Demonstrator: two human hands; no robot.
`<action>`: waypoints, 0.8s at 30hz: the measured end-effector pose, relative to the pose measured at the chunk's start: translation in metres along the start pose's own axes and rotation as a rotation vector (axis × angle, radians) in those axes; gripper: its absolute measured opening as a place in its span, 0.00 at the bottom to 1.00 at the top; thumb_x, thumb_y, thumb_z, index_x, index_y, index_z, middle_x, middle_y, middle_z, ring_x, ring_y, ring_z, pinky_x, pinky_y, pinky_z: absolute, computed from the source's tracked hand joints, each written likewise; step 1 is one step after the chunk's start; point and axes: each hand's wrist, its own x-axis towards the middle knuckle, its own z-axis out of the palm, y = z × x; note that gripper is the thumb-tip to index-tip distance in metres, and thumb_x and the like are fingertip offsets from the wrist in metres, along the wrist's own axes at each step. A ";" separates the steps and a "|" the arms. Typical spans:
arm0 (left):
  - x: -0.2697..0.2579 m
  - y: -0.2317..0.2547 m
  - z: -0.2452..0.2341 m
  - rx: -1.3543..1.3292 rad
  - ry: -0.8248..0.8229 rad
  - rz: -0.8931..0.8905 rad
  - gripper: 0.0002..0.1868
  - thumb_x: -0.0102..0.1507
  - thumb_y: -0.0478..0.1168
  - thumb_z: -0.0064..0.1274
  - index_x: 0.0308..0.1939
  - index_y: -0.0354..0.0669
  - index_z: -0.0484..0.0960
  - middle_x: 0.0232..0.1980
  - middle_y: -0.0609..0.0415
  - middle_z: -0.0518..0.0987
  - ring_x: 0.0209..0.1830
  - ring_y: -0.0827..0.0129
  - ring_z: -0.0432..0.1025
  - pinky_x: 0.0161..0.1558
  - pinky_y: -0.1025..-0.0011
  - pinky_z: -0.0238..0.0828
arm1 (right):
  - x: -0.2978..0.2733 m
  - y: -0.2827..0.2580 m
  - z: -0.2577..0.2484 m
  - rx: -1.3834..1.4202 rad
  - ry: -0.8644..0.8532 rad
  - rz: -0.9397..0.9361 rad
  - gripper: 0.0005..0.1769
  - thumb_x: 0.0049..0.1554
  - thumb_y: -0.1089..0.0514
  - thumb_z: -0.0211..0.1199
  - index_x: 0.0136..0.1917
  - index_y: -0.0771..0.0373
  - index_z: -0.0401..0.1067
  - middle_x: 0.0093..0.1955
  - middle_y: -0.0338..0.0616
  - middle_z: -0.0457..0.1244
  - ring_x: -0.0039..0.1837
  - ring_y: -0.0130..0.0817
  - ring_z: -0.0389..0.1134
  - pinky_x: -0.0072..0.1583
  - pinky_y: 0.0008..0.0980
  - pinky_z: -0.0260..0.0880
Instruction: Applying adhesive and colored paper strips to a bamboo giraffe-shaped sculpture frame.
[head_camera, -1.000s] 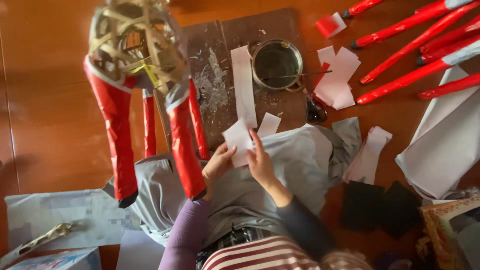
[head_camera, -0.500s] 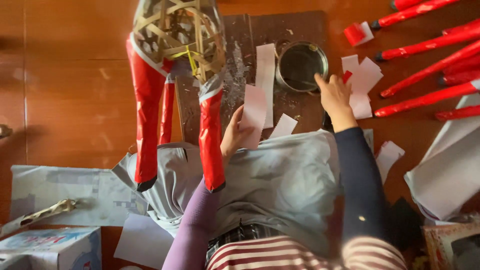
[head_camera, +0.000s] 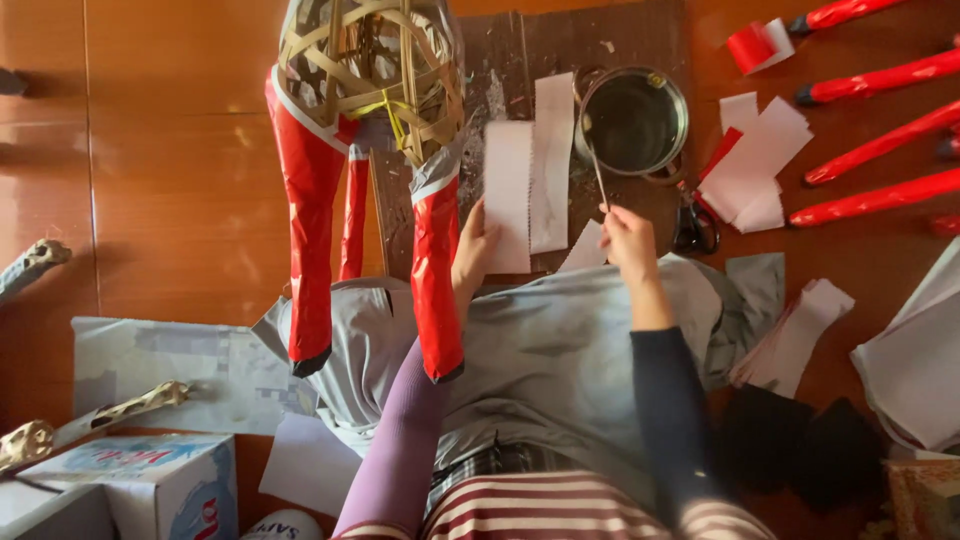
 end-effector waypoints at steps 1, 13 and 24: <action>0.001 -0.029 -0.017 -0.036 0.104 -0.094 0.28 0.69 0.28 0.45 0.75 0.33 0.65 0.56 0.46 0.78 0.48 0.67 0.73 0.49 0.70 0.73 | 0.002 -0.001 0.003 0.395 -0.147 0.370 0.16 0.64 0.57 0.56 0.62 0.63 0.75 0.36 0.37 0.63 0.33 0.26 0.64 0.30 0.28 0.51; -0.008 -0.088 -0.048 -0.060 0.285 -0.449 0.28 0.73 0.44 0.49 0.74 0.39 0.62 0.65 0.53 0.73 0.60 0.68 0.72 0.58 0.67 0.69 | -0.039 -0.083 0.040 -0.009 -0.348 -0.189 0.20 0.61 0.62 0.55 0.67 0.63 0.71 0.40 0.55 0.68 0.38 0.38 0.72 0.41 0.39 0.71; -0.014 -0.102 -0.050 -0.527 0.235 -0.712 0.20 0.68 0.36 0.45 0.62 0.26 0.69 0.56 0.40 0.78 0.53 0.50 0.75 0.55 0.51 0.75 | -0.052 -0.072 0.084 -0.460 -0.271 -0.294 0.28 0.56 0.69 0.53 0.68 0.58 0.73 0.39 0.59 0.67 0.41 0.59 0.68 0.44 0.53 0.69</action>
